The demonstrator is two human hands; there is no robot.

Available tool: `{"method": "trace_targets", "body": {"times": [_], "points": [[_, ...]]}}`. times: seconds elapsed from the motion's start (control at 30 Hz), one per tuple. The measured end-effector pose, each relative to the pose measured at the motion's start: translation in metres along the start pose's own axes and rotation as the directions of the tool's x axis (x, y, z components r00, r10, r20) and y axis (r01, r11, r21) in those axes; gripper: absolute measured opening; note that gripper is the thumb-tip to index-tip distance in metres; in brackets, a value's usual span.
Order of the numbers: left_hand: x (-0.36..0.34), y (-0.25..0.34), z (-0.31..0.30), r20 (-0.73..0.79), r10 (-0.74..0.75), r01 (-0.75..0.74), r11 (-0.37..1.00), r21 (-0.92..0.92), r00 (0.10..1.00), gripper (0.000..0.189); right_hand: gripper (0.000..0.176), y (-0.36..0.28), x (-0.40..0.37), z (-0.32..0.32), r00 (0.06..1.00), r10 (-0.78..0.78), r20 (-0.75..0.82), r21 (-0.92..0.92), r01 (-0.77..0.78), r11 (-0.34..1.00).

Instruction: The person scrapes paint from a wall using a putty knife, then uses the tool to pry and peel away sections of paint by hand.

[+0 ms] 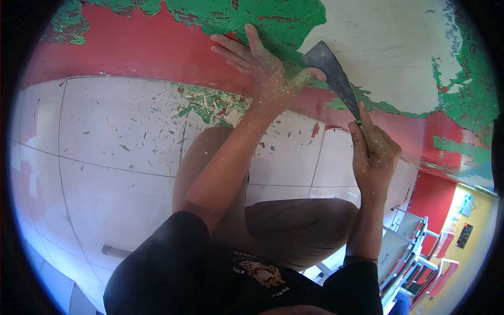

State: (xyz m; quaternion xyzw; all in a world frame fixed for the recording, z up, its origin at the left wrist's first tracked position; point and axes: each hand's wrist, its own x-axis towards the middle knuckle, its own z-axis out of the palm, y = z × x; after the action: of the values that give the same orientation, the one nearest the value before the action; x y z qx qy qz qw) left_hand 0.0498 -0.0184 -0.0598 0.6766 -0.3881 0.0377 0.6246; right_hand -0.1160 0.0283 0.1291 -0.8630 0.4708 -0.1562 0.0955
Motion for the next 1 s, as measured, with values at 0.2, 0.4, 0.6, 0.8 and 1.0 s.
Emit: {"method": "trace_targets", "body": {"times": [0.2, 0.4, 0.6, 0.8, 1.0], "points": [[-0.002, 0.000, -0.004, -0.029, -0.041, 0.038, 0.995, -0.095, 0.999, 0.146, 0.043, -0.003, 0.002, 0.017, 0.975, -0.207, -0.079, -0.003, 0.208, 0.978], [0.002, 0.007, 0.002, -0.031, -0.026, 0.024, 0.999, -0.046, 0.999, 0.148, 0.043, 0.003, -0.010, 0.002, 0.992, -0.106, -0.070, -0.109, 0.099, 0.989], [0.002, 0.008, 0.001, -0.031, -0.025, 0.024, 0.999, -0.046, 0.999, 0.151, 0.044, 0.014, -0.006, 0.013, 0.981, -0.156, -0.112, -0.053, 0.151, 0.987], [-0.005, -0.003, -0.002, -0.036, -0.086, 0.078, 0.978, -0.193, 0.996, 0.146, 0.043, 0.012, 0.011, 0.034, 0.945, -0.313, -0.094, -0.033, 0.311, 0.950], [-0.005, -0.011, -0.003, 0.065, -0.146, 0.157, 0.958, -0.239, 0.987, 0.144, 0.043, 0.010, 0.007, 0.028, 0.982, -0.184, -0.043, 0.104, 0.188, 0.977]]}}
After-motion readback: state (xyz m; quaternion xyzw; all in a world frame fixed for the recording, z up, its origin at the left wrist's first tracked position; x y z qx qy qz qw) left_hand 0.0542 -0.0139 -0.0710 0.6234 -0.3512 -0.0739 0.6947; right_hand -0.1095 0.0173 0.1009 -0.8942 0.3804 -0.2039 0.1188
